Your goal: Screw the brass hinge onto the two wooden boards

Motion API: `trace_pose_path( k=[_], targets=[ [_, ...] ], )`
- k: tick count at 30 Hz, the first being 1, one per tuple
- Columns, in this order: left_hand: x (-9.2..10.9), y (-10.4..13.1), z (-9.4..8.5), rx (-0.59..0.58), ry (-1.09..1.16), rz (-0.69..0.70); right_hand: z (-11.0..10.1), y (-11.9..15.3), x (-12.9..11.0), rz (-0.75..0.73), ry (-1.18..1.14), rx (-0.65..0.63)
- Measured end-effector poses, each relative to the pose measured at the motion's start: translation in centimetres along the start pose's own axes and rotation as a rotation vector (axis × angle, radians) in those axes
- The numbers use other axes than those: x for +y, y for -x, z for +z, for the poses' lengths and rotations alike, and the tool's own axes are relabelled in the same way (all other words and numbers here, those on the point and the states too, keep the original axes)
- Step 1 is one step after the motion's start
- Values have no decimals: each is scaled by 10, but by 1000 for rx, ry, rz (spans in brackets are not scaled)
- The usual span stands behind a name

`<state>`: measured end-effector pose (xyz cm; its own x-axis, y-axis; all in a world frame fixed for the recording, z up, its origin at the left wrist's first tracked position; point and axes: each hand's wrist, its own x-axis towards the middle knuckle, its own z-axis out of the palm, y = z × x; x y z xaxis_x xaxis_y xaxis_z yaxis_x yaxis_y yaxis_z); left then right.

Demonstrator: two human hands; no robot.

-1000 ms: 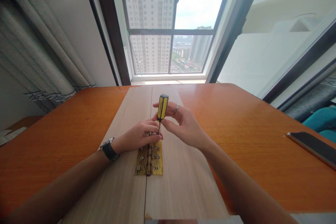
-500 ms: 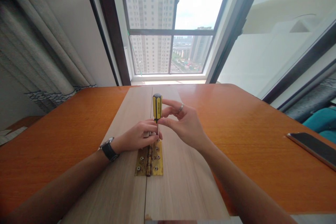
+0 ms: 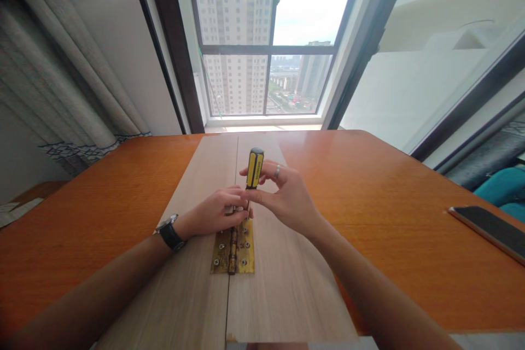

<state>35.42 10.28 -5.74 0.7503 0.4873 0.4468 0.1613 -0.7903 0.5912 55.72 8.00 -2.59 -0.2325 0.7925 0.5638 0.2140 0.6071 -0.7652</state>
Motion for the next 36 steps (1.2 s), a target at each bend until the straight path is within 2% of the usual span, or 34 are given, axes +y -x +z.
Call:
trace_pose_path(
  k=[4,11,20,24,29,36],
  targets=[
    [1,0,0,-7,-17,-18,-1,0,-1,18,-47,6],
    [0,1,1,-16,4,-27,1,1,-10,-25,-130,-109],
    [0,1,1,1,11,-29,1,0,-5,-52,-18,-45],
    [-2,1,1,6,-16,-26,1,0,-2,11,-43,14],
    [-4,2,2,15,-54,-35,2,2,-4,14,-178,-65],
    [-3,2,1,-19,-39,-71,2,0,-6,-53,-51,-41]
  ],
)
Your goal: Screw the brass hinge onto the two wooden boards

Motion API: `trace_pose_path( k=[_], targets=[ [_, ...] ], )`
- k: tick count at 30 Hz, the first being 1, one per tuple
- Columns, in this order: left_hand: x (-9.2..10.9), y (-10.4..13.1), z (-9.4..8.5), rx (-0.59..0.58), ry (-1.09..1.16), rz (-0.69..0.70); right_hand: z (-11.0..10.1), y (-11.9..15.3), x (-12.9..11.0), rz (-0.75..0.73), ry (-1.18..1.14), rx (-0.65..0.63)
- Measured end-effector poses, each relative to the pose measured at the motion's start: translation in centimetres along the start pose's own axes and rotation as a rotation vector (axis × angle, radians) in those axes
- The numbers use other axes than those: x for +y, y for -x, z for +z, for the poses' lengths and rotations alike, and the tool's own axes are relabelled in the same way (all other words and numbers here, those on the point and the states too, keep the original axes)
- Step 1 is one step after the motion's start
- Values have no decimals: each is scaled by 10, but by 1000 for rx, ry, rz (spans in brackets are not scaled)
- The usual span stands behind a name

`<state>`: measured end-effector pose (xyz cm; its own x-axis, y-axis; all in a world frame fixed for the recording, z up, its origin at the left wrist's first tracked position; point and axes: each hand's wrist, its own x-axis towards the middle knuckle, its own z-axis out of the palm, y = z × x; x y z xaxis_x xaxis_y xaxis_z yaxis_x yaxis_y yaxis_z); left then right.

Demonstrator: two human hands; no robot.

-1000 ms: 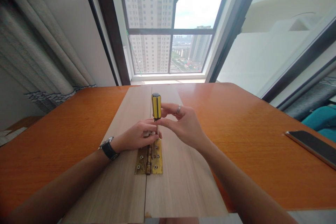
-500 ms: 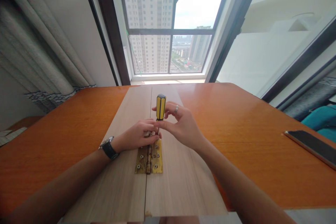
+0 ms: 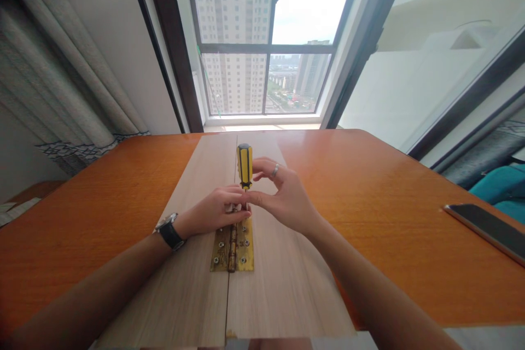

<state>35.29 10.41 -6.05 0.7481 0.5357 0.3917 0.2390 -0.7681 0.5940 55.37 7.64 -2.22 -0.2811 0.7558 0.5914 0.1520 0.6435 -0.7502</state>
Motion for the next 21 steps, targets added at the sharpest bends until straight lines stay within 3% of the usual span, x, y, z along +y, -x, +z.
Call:
trace_pose_path(
  k=[6,14,21],
  targets=[
    [2,-1,0,17,-21,25,0,1,6,39,65,87],
    [-1,-1,1,18,-32,5,2,1,-4,21,-25,-3],
    [-3,0,2,16,-8,8,2,1,1,6,38,-5]
  ],
)
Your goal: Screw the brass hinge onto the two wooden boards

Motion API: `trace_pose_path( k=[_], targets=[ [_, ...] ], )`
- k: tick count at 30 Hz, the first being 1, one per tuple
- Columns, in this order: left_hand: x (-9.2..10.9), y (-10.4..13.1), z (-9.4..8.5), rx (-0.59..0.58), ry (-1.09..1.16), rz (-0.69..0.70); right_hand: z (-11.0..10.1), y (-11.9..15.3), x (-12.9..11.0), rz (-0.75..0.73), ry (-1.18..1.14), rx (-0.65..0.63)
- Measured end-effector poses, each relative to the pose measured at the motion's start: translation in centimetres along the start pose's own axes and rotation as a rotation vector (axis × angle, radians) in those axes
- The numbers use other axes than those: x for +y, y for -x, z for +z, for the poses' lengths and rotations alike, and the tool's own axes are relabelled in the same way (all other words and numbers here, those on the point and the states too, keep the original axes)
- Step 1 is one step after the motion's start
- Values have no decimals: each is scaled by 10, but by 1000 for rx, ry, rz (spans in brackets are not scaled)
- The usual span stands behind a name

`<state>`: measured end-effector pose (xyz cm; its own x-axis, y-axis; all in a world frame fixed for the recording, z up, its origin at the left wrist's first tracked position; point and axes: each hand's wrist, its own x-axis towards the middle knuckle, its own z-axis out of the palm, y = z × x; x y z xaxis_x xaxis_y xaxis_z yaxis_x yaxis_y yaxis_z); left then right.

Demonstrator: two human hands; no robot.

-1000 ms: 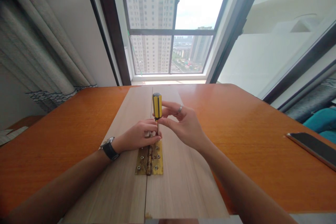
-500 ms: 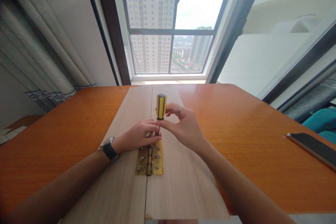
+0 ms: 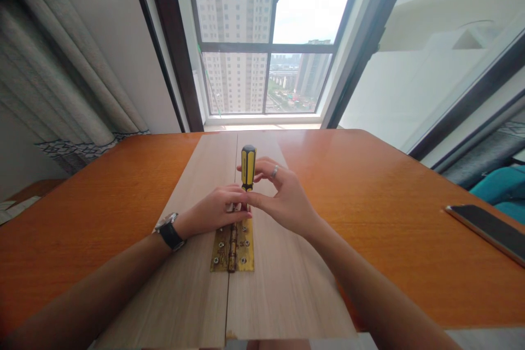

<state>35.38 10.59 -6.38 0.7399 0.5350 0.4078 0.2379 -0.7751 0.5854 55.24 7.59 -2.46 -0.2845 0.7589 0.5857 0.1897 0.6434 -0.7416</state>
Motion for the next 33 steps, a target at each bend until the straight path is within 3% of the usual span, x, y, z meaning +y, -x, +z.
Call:
trace_pose_path(
  k=[6,24,29,33],
  targets=[
    [1,-1,-2,2,-1,3,-2,1,5,47,6,68],
    [4,-1,-5,-53,43,5,3,1,-5,12,-144,-11],
    [5,-1,-5,-41,32,25,2,1,1,22,-77,90],
    [3,0,-6,-55,54,49,-2,0,1,73,-100,97]
  ],
)
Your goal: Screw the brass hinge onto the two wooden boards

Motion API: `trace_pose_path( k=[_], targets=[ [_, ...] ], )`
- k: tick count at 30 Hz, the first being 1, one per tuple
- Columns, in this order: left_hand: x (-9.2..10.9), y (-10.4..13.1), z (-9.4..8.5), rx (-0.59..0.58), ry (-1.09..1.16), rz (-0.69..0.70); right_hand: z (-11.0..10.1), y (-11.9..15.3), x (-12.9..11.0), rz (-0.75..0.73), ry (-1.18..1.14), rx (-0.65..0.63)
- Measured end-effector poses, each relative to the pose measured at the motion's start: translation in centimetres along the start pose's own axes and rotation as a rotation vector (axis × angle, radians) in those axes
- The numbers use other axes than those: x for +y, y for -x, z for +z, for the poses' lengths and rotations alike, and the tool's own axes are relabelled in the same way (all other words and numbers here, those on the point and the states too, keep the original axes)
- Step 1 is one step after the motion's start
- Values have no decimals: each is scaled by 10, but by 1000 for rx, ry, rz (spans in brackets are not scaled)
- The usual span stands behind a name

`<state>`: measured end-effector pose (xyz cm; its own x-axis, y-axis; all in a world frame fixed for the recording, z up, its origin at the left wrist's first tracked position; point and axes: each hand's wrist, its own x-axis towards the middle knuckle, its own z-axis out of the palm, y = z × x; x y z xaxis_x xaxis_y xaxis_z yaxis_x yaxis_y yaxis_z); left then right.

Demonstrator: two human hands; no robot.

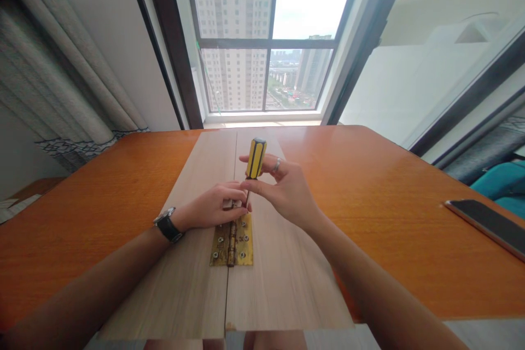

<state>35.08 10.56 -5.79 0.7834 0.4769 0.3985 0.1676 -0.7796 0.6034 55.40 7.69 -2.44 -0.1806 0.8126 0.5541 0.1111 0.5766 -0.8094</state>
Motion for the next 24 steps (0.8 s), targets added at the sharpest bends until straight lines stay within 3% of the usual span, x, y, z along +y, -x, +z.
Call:
trace_pose_path(
  k=[8,18,24],
  targets=[
    [-5,1,0,-17,35,2,2,3,-6,-48,-51,-157],
    [-8,1,-1,-20,20,7,4,2,-6,-69,-35,-102],
    [-4,0,-1,-22,40,-34,1,2,1,-154,108,-50]
  ],
)
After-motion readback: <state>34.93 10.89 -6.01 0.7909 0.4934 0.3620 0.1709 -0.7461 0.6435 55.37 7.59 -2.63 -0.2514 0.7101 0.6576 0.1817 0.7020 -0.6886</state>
